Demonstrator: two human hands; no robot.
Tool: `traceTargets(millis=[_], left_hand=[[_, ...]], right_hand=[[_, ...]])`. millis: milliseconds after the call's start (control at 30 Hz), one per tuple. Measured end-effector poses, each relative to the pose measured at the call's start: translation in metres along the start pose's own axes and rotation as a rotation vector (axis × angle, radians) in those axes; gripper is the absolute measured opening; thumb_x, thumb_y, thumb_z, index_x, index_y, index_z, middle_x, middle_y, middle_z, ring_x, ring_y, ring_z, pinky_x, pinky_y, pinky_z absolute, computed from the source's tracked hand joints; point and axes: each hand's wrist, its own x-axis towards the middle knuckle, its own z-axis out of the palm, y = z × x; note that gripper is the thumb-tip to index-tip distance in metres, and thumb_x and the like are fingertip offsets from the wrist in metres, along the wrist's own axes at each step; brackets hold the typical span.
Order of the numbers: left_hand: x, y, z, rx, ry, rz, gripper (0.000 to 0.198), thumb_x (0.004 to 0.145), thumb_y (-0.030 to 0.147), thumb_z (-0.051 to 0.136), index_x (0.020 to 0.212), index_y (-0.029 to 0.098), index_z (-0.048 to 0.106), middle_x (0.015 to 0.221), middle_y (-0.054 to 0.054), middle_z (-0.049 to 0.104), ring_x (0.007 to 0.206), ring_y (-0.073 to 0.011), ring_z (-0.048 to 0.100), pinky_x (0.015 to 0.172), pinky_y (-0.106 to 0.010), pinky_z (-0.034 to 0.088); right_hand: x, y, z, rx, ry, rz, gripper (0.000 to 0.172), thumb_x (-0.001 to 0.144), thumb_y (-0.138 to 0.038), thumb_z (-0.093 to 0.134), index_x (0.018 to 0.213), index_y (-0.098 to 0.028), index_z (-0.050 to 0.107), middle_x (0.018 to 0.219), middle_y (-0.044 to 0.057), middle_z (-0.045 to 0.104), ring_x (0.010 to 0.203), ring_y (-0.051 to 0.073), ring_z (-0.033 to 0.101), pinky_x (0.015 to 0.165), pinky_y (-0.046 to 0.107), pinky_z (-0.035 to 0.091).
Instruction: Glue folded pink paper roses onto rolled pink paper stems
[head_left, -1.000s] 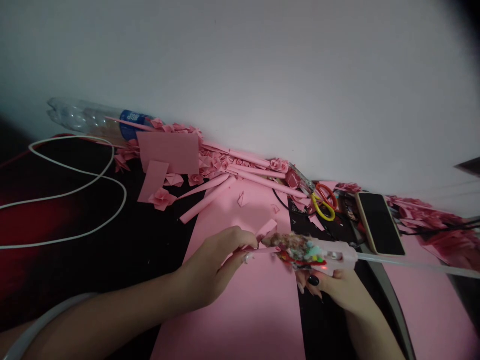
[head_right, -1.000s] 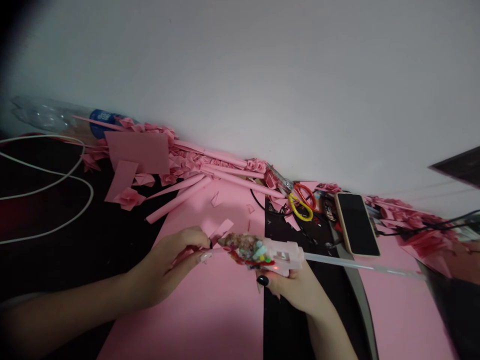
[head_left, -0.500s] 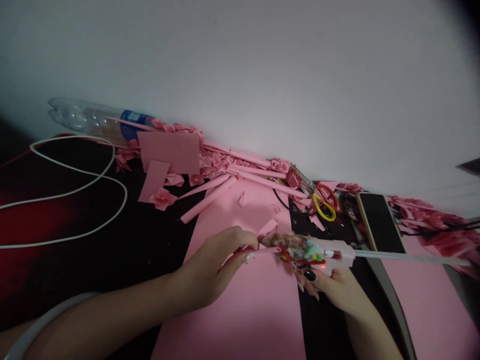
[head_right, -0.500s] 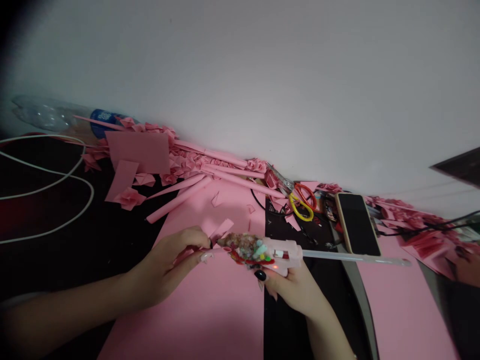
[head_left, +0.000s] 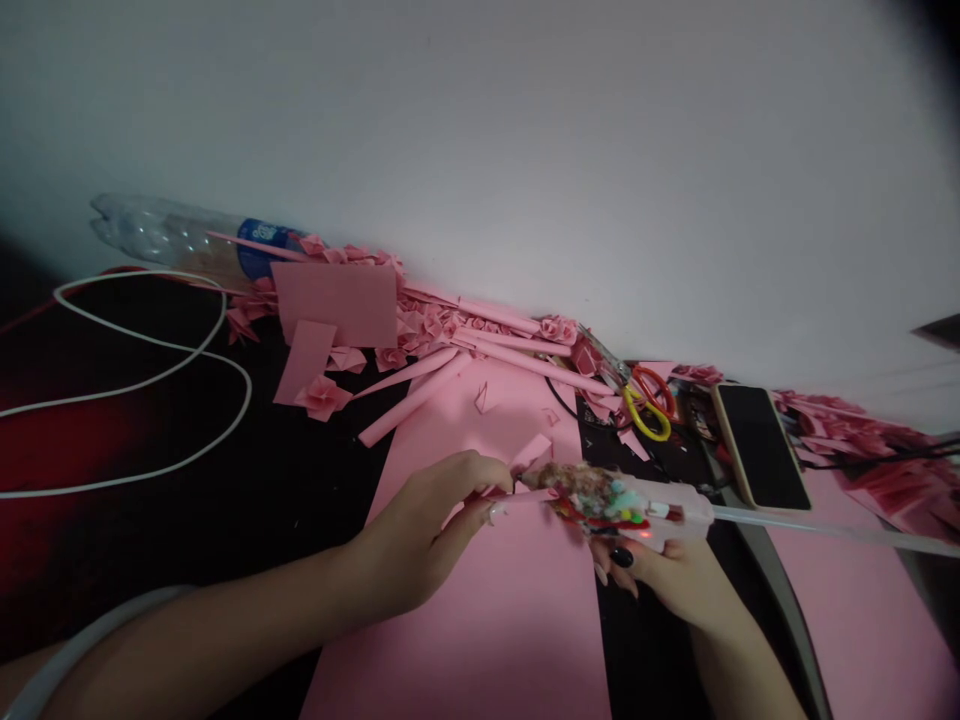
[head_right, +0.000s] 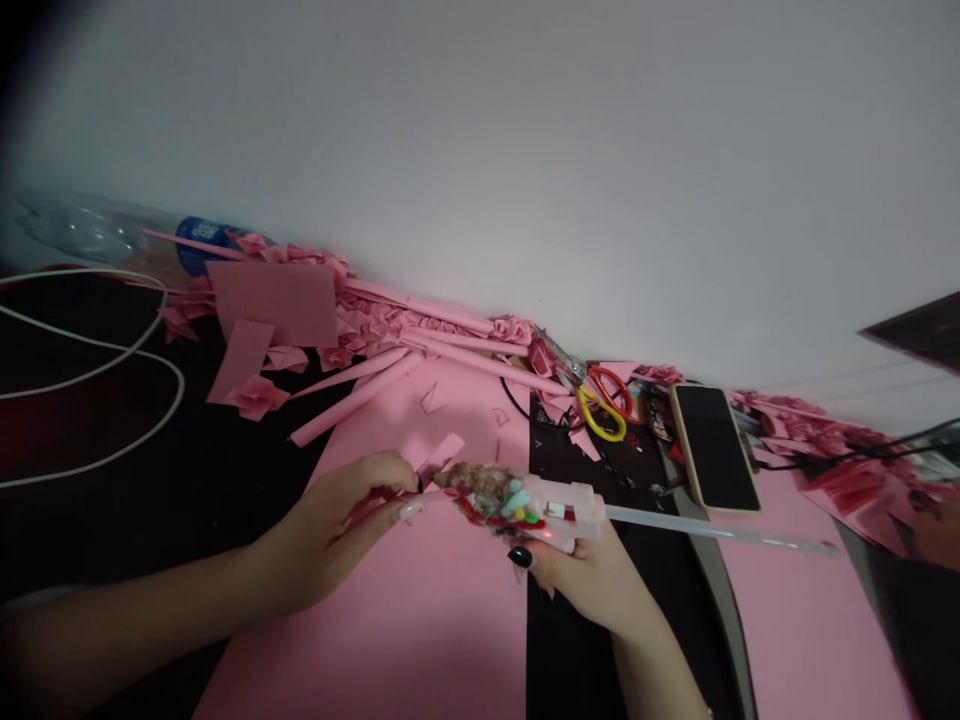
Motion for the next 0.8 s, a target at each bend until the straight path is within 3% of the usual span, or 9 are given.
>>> traceTargets(millis=[167, 433, 800], left_hand=[[-0.0004, -0.0010, -0.0004, -0.001, 0.003, 0.012, 0.012, 0.090, 0.009, 0.042, 0.089, 0.019, 0.049, 0.077, 0.002, 0.050, 0.069, -0.0111, 0.046, 0.064, -0.023, 0.038], [0.0002, -0.0002, 0.0002, -0.014, 0.001, -0.006, 0.012, 0.090, 0.009, 0.043, 0.087, 0.019, 0.049, 0.076, 0.002, 0.049, 0.068, -0.0107, 0.045, 0.063, -0.023, 0.037], [-0.0003, -0.0029, 0.0021, -0.056, 0.026, -0.005, 0.015, 0.089, 0.007, 0.043, 0.090, 0.020, 0.048, 0.079, 0.003, 0.050, 0.072, -0.0101, 0.048, 0.068, -0.022, 0.040]], right_hand=[[-0.0009, 0.0021, 0.0004, -0.030, -0.026, -0.020, 0.055, 0.084, -0.062, 0.048, 0.050, -0.018, 0.046, 0.045, 0.000, 0.047, 0.038, 0.010, 0.041, 0.035, 0.022, 0.037], [-0.0013, 0.0045, -0.0014, 0.020, -0.032, -0.040, 0.053, 0.081, -0.064, 0.050, 0.054, -0.018, 0.051, 0.051, 0.003, 0.054, 0.040, 0.011, 0.043, 0.034, 0.023, 0.038], [-0.0010, 0.0071, -0.0009, 0.006, 0.010, -0.045, 0.053, 0.082, -0.061, 0.052, 0.050, -0.018, 0.050, 0.046, 0.001, 0.050, 0.040, 0.011, 0.044, 0.036, 0.023, 0.039]])
